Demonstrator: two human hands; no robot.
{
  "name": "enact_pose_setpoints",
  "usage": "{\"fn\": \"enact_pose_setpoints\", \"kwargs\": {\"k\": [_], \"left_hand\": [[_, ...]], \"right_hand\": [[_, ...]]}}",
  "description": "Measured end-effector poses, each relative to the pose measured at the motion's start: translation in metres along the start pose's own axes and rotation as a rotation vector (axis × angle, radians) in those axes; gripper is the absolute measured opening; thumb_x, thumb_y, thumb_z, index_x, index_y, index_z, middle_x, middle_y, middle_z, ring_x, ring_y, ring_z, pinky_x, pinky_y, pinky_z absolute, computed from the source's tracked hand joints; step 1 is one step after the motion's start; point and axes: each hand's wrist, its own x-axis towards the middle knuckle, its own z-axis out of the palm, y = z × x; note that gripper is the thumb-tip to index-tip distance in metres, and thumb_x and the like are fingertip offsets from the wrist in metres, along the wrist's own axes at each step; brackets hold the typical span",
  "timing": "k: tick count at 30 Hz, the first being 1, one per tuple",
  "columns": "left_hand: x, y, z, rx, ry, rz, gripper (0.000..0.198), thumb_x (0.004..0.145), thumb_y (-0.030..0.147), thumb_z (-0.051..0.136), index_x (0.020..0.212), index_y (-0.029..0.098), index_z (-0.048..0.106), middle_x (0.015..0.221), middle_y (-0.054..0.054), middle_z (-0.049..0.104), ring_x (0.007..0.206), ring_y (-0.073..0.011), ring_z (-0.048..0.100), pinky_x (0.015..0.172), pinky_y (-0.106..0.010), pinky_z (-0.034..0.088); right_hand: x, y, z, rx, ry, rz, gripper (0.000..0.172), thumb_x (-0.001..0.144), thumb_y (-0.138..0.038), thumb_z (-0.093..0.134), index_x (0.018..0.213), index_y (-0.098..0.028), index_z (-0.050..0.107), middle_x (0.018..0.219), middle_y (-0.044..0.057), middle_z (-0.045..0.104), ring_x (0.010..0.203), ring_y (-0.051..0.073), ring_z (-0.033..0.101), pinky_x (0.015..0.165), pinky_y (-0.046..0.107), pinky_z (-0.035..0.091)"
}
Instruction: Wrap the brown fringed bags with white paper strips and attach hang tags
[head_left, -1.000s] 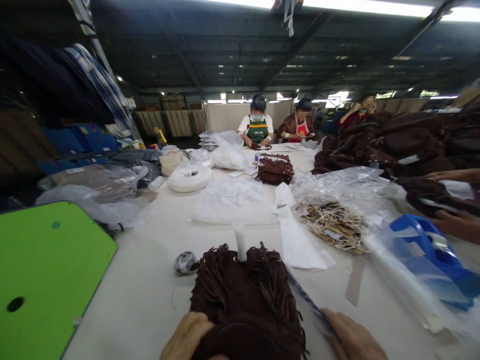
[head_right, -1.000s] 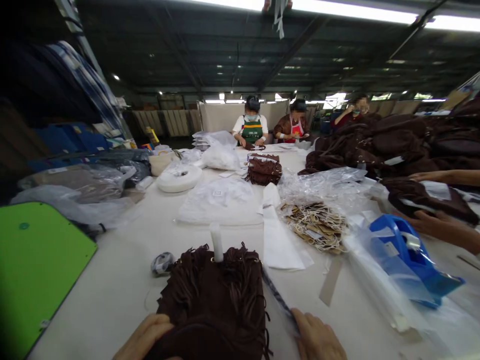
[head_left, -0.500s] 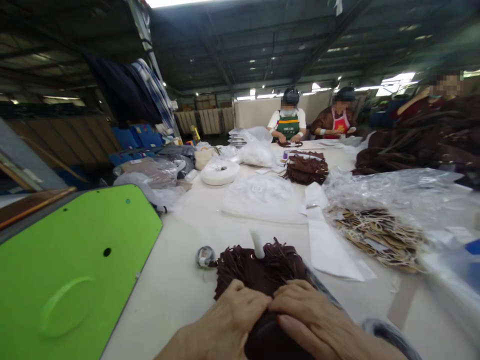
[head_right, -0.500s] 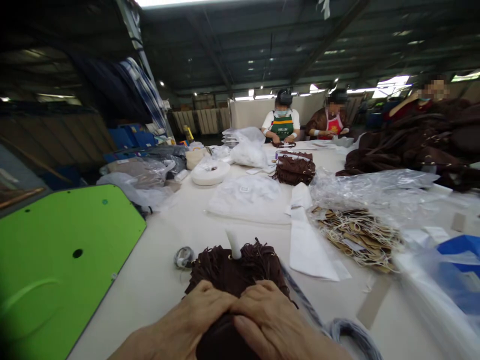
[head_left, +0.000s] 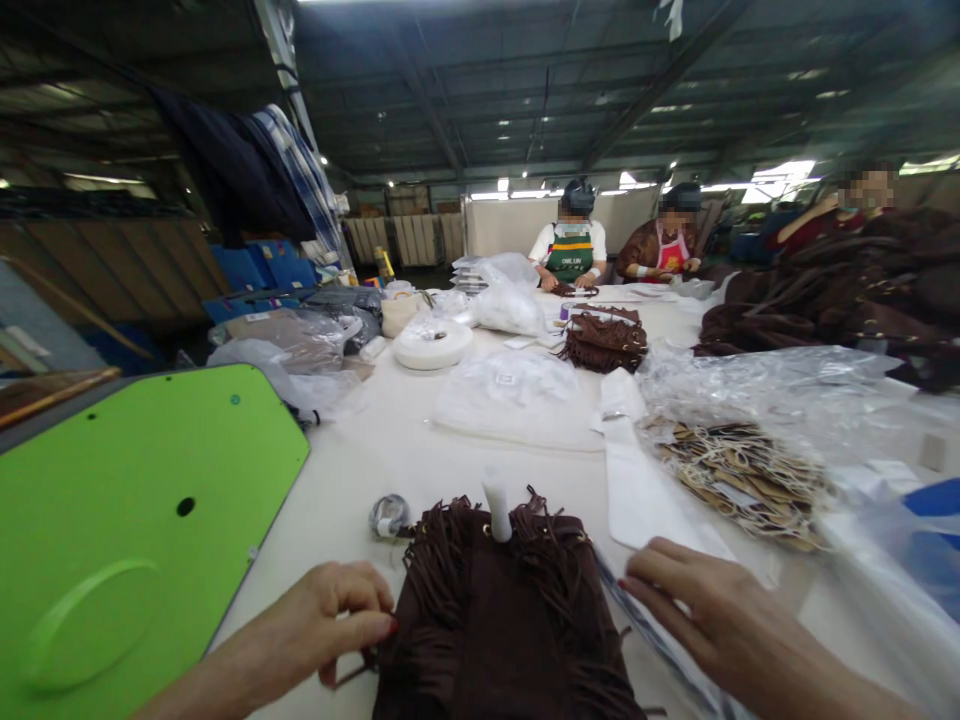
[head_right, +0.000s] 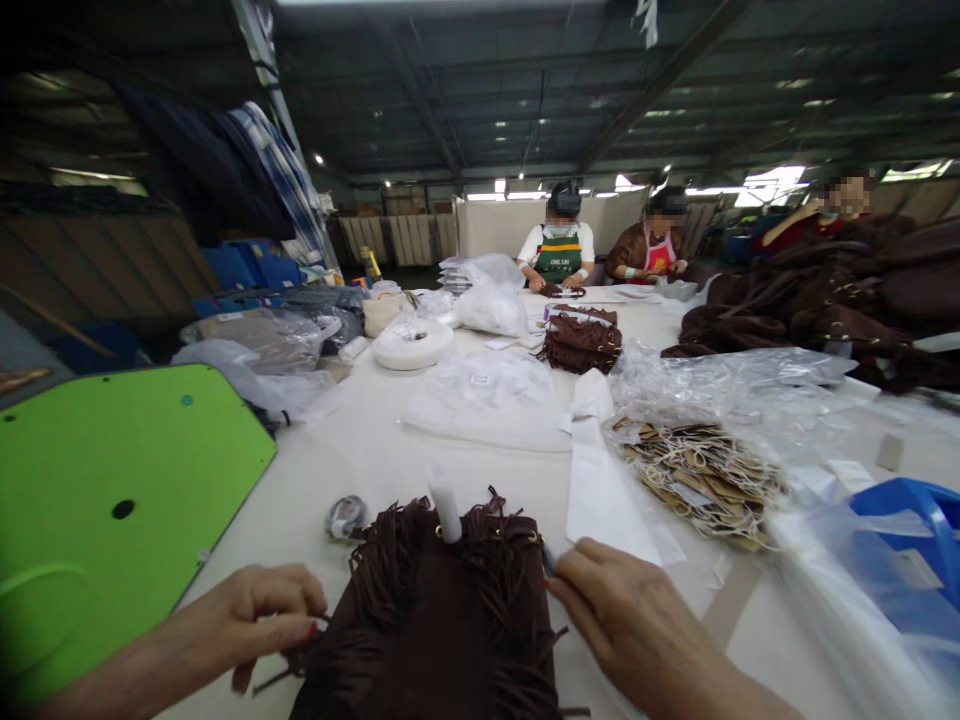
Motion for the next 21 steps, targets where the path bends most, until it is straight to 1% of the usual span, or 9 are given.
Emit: {"fn": "enact_pose_setpoints", "kwargs": {"k": [3, 4, 6, 8, 9, 13, 16, 19, 21], "left_hand": [[0.022, 0.018, 0.015, 0.395, 0.387, 0.188, 0.010, 0.070, 0.015, 0.054, 0.066, 0.019, 0.063, 0.112, -0.006, 0.060, 0.100, -0.0246, 0.055, 0.090, -0.045, 0.044], [0.028, 0.024, 0.022, 0.518, 0.390, 0.276, 0.013, 0.069, 0.011, 0.057, 0.073, 0.021, 0.065, 0.118, -0.006, 0.058, 0.109, -0.0264, 0.050, 0.097, -0.050, 0.037], [0.037, 0.033, 0.034, 0.630, 0.225, 0.423, 0.016, 0.073, 0.017, 0.063, 0.087, 0.024, 0.065, 0.116, -0.005, 0.059, 0.111, -0.0256, 0.049, 0.097, -0.048, 0.036], [0.041, 0.034, 0.043, 0.666, 0.086, 0.440, 0.014, 0.077, 0.032, 0.065, 0.088, 0.024, 0.063, 0.103, -0.004, 0.063, 0.100, -0.0241, 0.053, 0.088, -0.044, 0.041], [0.041, 0.031, 0.045, 0.692, 0.088, 0.392, 0.015, 0.077, 0.036, 0.064, 0.085, 0.023, 0.063, 0.097, -0.004, 0.063, 0.095, -0.0239, 0.055, 0.085, -0.043, 0.042], [0.031, -0.002, 0.036, 0.769, 0.248, 0.111, 0.005, 0.082, 0.024, 0.056, 0.081, 0.020, 0.059, 0.089, -0.005, 0.061, 0.087, -0.0244, 0.056, 0.077, -0.041, 0.042], [0.022, -0.019, 0.024, 0.698, 0.328, -0.018, 0.017, 0.086, 0.019, 0.042, 0.077, 0.019, 0.056, 0.078, -0.003, 0.061, 0.078, -0.0220, 0.058, 0.069, -0.035, 0.044], [0.030, -0.007, 0.026, 0.630, 0.484, 0.133, 0.025, 0.082, 0.007, 0.034, 0.083, 0.019, 0.056, 0.089, -0.005, 0.061, 0.087, -0.0203, 0.057, 0.077, -0.035, 0.045], [0.046, 0.011, 0.036, 0.616, 0.463, 0.347, 0.026, 0.082, 0.006, 0.036, 0.093, 0.019, 0.056, 0.105, -0.007, 0.060, 0.101, -0.0203, 0.054, 0.089, -0.037, 0.041]], "right_hand": [[0.035, -0.042, 0.021, 0.078, -0.039, -0.238, 0.019, 0.089, -0.021, 0.043, 0.081, -0.022, 0.061, 0.090, 0.001, 0.064, 0.088, 0.016, 0.055, 0.079, 0.029, 0.039], [0.045, -0.052, 0.030, 0.072, -0.075, -0.295, 0.014, 0.087, -0.021, 0.048, 0.082, -0.022, 0.061, 0.094, 0.001, 0.064, 0.094, 0.017, 0.053, 0.084, 0.030, 0.037], [0.059, -0.061, 0.046, 0.019, -0.128, -0.332, 0.007, 0.081, -0.022, 0.054, 0.081, -0.021, 0.061, 0.095, 0.001, 0.064, 0.099, 0.019, 0.051, 0.088, 0.034, 0.033], [0.062, -0.054, 0.057, -0.059, -0.113, -0.251, 0.008, 0.077, -0.018, 0.053, 0.081, -0.020, 0.060, 0.093, 0.003, 0.063, 0.098, 0.021, 0.050, 0.088, 0.037, 0.031], [0.058, -0.045, 0.059, -0.100, -0.084, -0.183, 0.012, 0.075, -0.014, 0.051, 0.081, -0.019, 0.060, 0.092, 0.003, 0.063, 0.097, 0.021, 0.051, 0.087, 0.038, 0.031], [0.024, 0.012, 0.049, -0.265, -0.045, 0.091, 0.020, 0.072, -0.007, 0.044, 0.078, -0.020, 0.059, 0.086, 0.005, 0.063, 0.087, 0.024, 0.055, 0.076, 0.038, 0.036], [0.001, 0.043, 0.037, -0.345, -0.090, 0.298, 0.020, 0.080, -0.013, 0.040, 0.075, -0.018, 0.058, 0.077, 0.008, 0.062, 0.070, 0.023, 0.059, 0.061, 0.032, 0.037], [0.007, 0.028, 0.032, -0.304, 0.017, 0.317, 0.024, 0.087, -0.016, 0.035, 0.080, -0.017, 0.058, 0.082, 0.009, 0.061, 0.067, 0.019, 0.058, 0.060, 0.030, 0.038], [0.027, -0.002, 0.038, -0.203, 0.085, 0.105, 0.023, 0.088, -0.016, 0.037, 0.085, -0.019, 0.059, 0.091, 0.007, 0.061, 0.082, 0.019, 0.058, 0.072, 0.030, 0.040]]}}
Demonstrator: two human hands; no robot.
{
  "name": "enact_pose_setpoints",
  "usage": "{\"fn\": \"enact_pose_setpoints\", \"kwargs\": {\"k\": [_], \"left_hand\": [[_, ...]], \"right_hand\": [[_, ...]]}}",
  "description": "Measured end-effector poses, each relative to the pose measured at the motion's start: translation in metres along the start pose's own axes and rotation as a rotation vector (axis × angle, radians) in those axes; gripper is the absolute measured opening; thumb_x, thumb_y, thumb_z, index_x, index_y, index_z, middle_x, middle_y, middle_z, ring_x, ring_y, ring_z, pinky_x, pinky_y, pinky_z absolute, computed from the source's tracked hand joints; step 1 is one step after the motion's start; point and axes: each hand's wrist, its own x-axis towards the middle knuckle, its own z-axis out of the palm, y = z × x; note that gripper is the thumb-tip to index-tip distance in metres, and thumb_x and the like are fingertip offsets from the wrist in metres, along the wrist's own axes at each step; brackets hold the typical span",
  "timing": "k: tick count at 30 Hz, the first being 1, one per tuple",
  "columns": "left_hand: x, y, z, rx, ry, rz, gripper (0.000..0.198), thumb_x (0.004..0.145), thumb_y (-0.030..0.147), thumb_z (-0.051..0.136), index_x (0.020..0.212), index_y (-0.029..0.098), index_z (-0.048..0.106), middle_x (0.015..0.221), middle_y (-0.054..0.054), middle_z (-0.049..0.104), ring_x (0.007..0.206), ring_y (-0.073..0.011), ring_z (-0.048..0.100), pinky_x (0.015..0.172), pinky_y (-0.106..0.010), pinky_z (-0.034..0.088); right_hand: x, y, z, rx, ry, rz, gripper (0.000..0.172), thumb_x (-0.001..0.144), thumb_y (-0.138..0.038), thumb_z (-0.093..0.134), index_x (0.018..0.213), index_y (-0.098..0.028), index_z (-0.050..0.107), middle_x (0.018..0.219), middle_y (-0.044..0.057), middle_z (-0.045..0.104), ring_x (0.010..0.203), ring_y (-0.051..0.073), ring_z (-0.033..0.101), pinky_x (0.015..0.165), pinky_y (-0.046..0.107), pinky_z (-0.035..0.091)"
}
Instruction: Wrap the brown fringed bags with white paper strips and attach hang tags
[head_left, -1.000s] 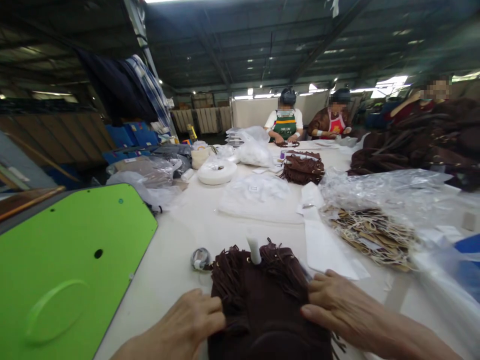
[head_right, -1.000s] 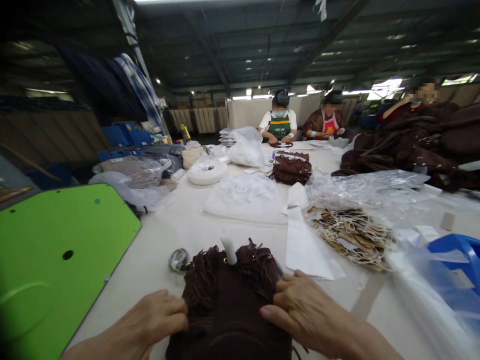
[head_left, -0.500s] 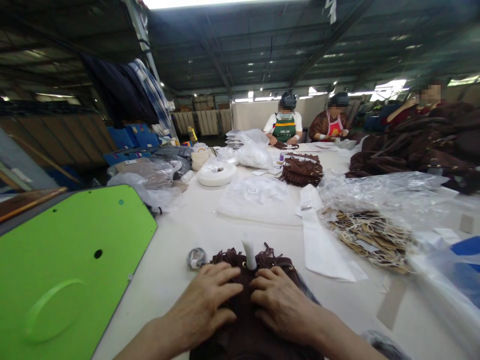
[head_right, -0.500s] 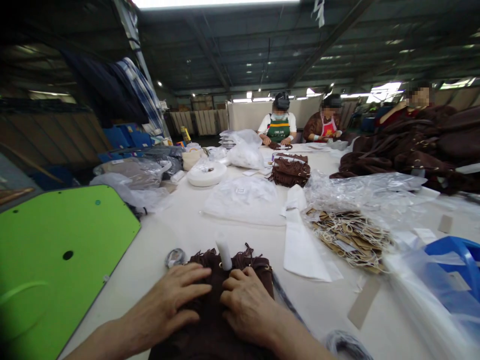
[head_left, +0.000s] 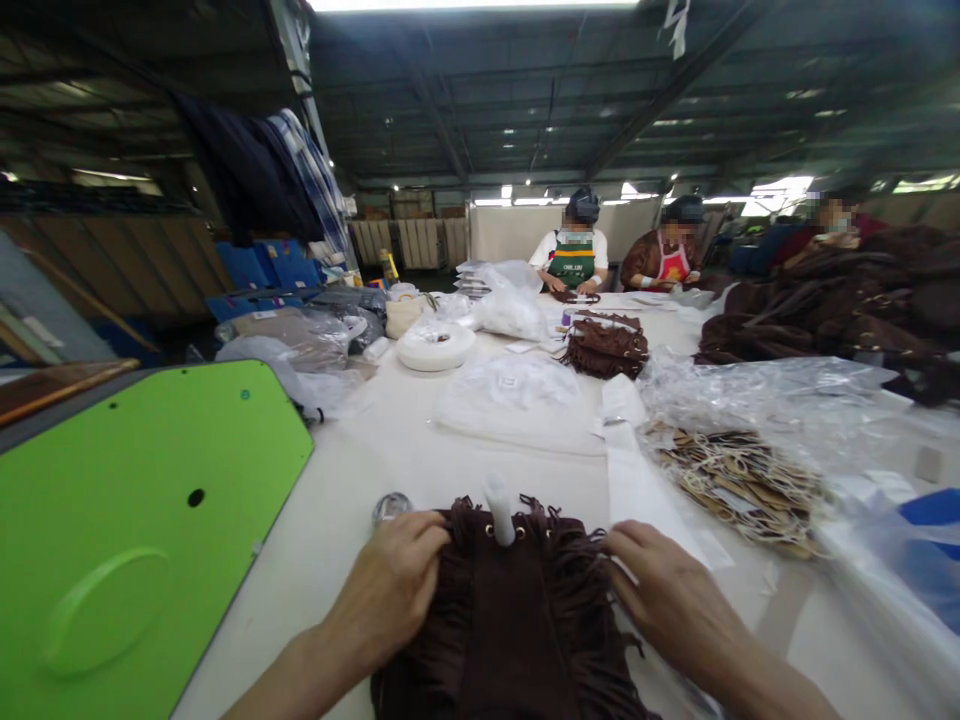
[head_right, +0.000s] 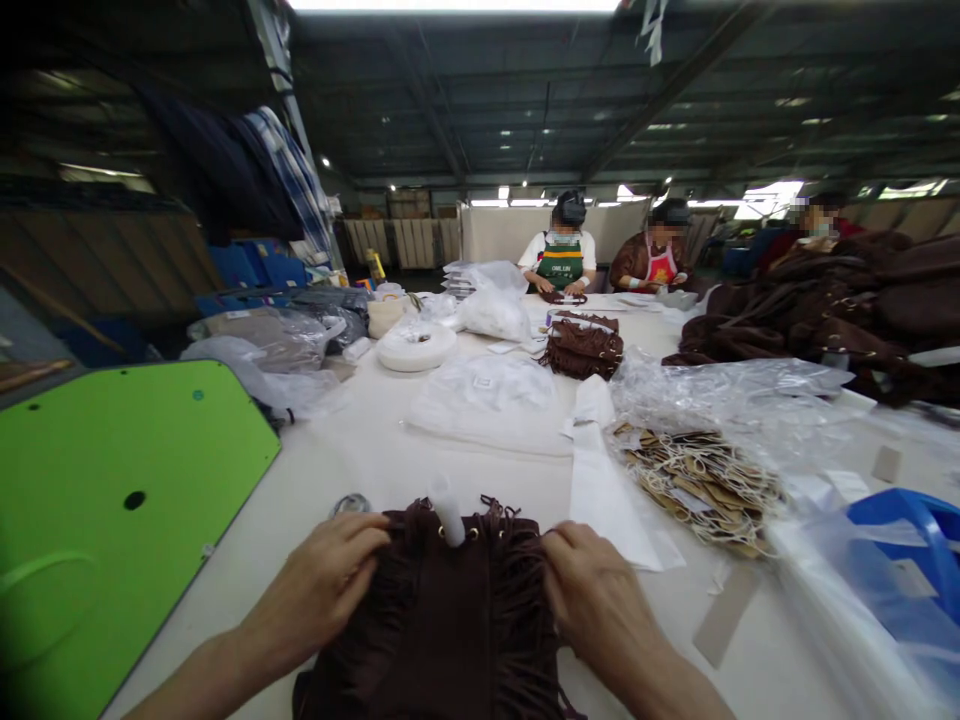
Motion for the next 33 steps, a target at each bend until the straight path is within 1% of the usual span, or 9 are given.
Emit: {"fn": "enact_pose_setpoints", "kwargs": {"k": [2, 4, 12, 16, 19, 22, 27, 30, 33], "left_hand": [[0.017, 0.013, 0.012, -0.011, -0.091, 0.155, 0.021, 0.081, 0.015, 0.050, 0.100, 0.022, 0.056, 0.117, -0.004, 0.058, 0.114, -0.0227, 0.047, 0.095, -0.042, 0.037], [0.025, 0.014, 0.023, 0.055, -0.144, 0.164, 0.025, 0.077, 0.023, 0.060, 0.101, 0.023, 0.055, 0.126, -0.003, 0.053, 0.121, -0.0256, 0.042, 0.098, -0.046, 0.034], [-0.018, -0.047, 0.015, 0.233, 0.021, -0.221, 0.021, 0.088, 0.023, 0.041, 0.076, 0.016, 0.057, 0.076, -0.008, 0.061, 0.079, -0.0265, 0.057, 0.071, -0.042, 0.044], [0.010, -0.021, 0.024, 0.123, 0.059, 0.019, 0.030, 0.082, 0.015, 0.050, 0.112, 0.017, 0.052, 0.122, -0.011, 0.053, 0.115, -0.0277, 0.046, 0.093, -0.044, 0.039], [0.033, -0.008, 0.035, 0.103, -0.055, 0.140, 0.028, 0.079, 0.016, 0.057, 0.107, 0.019, 0.053, 0.118, -0.008, 0.056, 0.107, -0.0249, 0.051, 0.088, -0.040, 0.042], [0.027, -0.025, 0.034, 0.130, -0.084, 0.127, 0.008, 0.083, 0.015, 0.051, 0.084, 0.019, 0.058, 0.097, -0.004, 0.061, 0.089, -0.0205, 0.057, 0.078, -0.035, 0.044], [-0.013, -0.055, 0.015, 0.179, 0.058, -0.165, 0.026, 0.088, 0.018, 0.037, 0.067, 0.017, 0.052, 0.080, -0.006, 0.057, 0.066, -0.0186, 0.057, 0.062, -0.033, 0.045], [-0.007, -0.038, 0.015, 0.130, 0.182, -0.123, 0.017, 0.085, 0.016, 0.040, 0.084, 0.016, 0.056, 0.100, -0.010, 0.059, 0.090, -0.0221, 0.057, 0.079, -0.037, 0.046], [0.013, -0.018, 0.025, 0.059, 0.014, 0.094, 0.025, 0.079, 0.014, 0.052, 0.102, 0.021, 0.056, 0.119, -0.007, 0.055, 0.109, -0.0235, 0.051, 0.092, -0.041, 0.040]], "right_hand": [[0.020, -0.032, 0.007, 0.035, 0.018, -0.239, 0.018, 0.085, -0.013, 0.045, 0.088, -0.022, 0.060, 0.101, 0.003, 0.062, 0.097, 0.019, 0.054, 0.083, 0.032, 0.037], [0.034, -0.046, 0.017, -0.026, 0.016, -0.314, 0.015, 0.083, -0.017, 0.050, 0.089, -0.025, 0.061, 0.103, -0.001, 0.063, 0.103, 0.018, 0.051, 0.090, 0.033, 0.033], [0.012, 0.041, 0.021, -0.252, 0.144, 0.177, 0.023, 0.085, -0.018, 0.044, 0.069, -0.017, 0.060, 0.076, 0.010, 0.063, 0.075, 0.024, 0.056, 0.068, 0.036, 0.038], [0.032, 0.004, 0.024, -0.039, 0.195, -0.066, 0.019, 0.087, -0.020, 0.046, 0.099, -0.019, 0.060, 0.111, 0.008, 0.061, 0.102, 0.023, 0.052, 0.084, 0.035, 0.037], [0.050, -0.023, 0.031, 0.012, 0.078, -0.239, 0.020, 0.084, -0.017, 0.049, 0.100, -0.023, 0.060, 0.108, 0.004, 0.062, 0.102, 0.020, 0.052, 0.083, 0.033, 0.036], [0.046, -0.005, 0.031, -0.015, 0.041, -0.228, 0.017, 0.083, -0.013, 0.046, 0.082, -0.021, 0.062, 0.084, 0.003, 0.062, 0.081, 0.018, 0.055, 0.072, 0.030, 0.037], [0.021, 0.038, 0.018, -0.126, 0.163, 0.023, 0.020, 0.079, -0.011, 0.043, 0.067, -0.016, 0.058, 0.075, 0.008, 0.057, 0.073, 0.022, 0.053, 0.067, 0.033, 0.037], [0.026, 0.015, 0.018, -0.039, 0.250, -0.028, 0.017, 0.085, -0.016, 0.044, 0.084, -0.016, 0.061, 0.093, 0.010, 0.061, 0.087, 0.023, 0.054, 0.077, 0.034, 0.040], [0.042, -0.014, 0.025, 0.044, 0.133, -0.159, 0.019, 0.084, -0.017, 0.048, 0.097, -0.020, 0.061, 0.110, 0.008, 0.061, 0.102, 0.022, 0.054, 0.085, 0.036, 0.040]]}}
